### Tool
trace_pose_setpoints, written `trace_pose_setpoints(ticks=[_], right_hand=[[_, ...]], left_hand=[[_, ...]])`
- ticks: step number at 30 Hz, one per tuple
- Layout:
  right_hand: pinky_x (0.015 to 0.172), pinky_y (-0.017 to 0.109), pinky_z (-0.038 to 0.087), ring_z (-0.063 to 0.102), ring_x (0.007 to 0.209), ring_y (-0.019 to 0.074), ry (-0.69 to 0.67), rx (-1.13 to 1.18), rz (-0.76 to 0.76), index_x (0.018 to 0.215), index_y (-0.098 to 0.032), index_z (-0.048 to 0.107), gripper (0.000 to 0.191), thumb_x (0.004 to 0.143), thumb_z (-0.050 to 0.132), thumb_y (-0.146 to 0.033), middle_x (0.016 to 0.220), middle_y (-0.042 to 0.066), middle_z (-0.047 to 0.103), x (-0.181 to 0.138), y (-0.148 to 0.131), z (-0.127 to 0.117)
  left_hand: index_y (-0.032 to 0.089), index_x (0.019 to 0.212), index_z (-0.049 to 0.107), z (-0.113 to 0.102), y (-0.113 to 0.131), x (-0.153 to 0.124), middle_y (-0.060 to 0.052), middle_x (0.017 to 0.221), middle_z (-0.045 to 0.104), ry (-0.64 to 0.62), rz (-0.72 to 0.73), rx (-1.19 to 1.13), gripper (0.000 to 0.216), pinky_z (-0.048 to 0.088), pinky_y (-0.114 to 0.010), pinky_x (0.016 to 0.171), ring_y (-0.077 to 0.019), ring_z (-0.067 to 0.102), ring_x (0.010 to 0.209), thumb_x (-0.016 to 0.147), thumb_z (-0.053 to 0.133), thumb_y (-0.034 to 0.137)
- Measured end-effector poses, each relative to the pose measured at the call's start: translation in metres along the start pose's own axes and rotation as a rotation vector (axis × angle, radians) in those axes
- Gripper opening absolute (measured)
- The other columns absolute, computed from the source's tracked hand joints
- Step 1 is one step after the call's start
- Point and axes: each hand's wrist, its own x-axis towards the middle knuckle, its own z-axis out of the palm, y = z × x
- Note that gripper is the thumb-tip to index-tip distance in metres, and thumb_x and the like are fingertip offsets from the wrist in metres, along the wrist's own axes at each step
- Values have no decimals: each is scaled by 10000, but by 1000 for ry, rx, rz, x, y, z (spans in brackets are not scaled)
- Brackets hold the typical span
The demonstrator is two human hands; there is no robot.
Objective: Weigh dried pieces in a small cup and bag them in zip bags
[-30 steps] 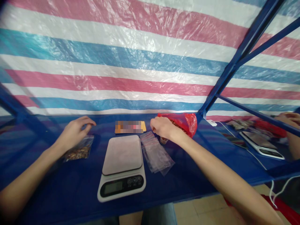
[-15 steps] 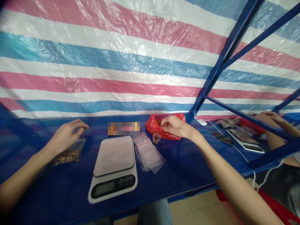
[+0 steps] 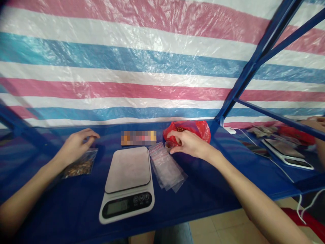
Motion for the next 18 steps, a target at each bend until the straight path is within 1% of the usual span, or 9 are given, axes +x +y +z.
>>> trace_pose_setpoints(ticks=[2, 3, 5, 7, 9, 11, 12, 14, 18], right_hand=[[563, 281, 359, 509, 564, 151, 106, 70, 16, 1011, -219, 695, 285, 982, 676, -502, 661, -33, 587, 4, 14, -13], [572, 285, 385, 525, 570, 160, 131, 78, 35, 983, -212, 688, 302, 1009, 621, -505, 662, -22, 598, 6, 23, -18], [616, 302, 456, 601, 625, 188, 98, 45, 71, 979, -202, 699, 257, 1008, 599, -437, 724, 15, 667, 10, 43, -23], [736, 339, 541, 699, 789, 231, 40, 3, 55, 1065, -194, 727, 186, 953, 627, -304, 923, 73, 753, 15, 61, -18], [918, 388, 568, 730, 1018, 269, 34, -18, -6, 1169, -194, 736, 301, 892, 619, -174, 1159, 125, 755, 19, 75, -6], [1029, 423, 545, 702, 1160, 292, 73, -52, -65, 1213, -196, 740, 407, 851, 586, -91, 1265, 153, 722, 21, 85, 8], [1040, 433, 542, 696, 1175, 301, 97, -73, -83, 1199, -194, 747, 414, 845, 569, -72, 1258, 160, 720, 21, 88, 14], [1003, 438, 556, 708, 1130, 310, 138, -100, -108, 1133, -191, 759, 370, 862, 539, -67, 1181, 160, 736, 20, 90, 20], [848, 384, 572, 744, 946, 281, 163, -86, -130, 999, -207, 760, 266, 940, 514, -125, 1039, 120, 771, 20, 88, 20]], left_hand=[[229, 989, 766, 0, 0, 0, -68, 1128, 759, -1, -10, -5, 366, 514, -352, 890, -256, 726, 1000, 955, 428, 366], [228, 984, 767, 0, 0, 0, -69, 1125, 760, -2, -15, -6, 366, 514, -352, 888, -257, 727, 999, 952, 430, 367], [228, 981, 770, 0, 1, 0, -69, 1117, 763, 1, -22, -8, 367, 515, -348, 887, -255, 729, 993, 946, 434, 370], [230, 974, 775, 0, 2, 0, -64, 1095, 770, 15, -25, -19, 368, 519, -338, 873, -250, 732, 968, 938, 439, 376], [230, 948, 778, -1, 4, 0, -57, 1054, 782, 51, -29, -43, 364, 522, -325, 841, -245, 735, 938, 927, 448, 383], [229, 920, 777, -2, 8, 0, -50, 1009, 789, 106, -33, -70, 354, 517, -315, 805, -237, 736, 907, 916, 457, 380], [227, 908, 775, -3, 10, 0, -47, 991, 790, 133, -32, -81, 346, 513, -311, 792, -232, 735, 894, 912, 460, 371], [224, 890, 769, -4, 15, -1, -42, 964, 785, 175, -26, -95, 333, 503, -307, 773, -219, 726, 868, 911, 462, 352], [231, 874, 750, -9, 23, -2, -39, 956, 775, 202, -25, -113, 293, 502, -319, 769, -218, 716, 871, 915, 475, 323]])
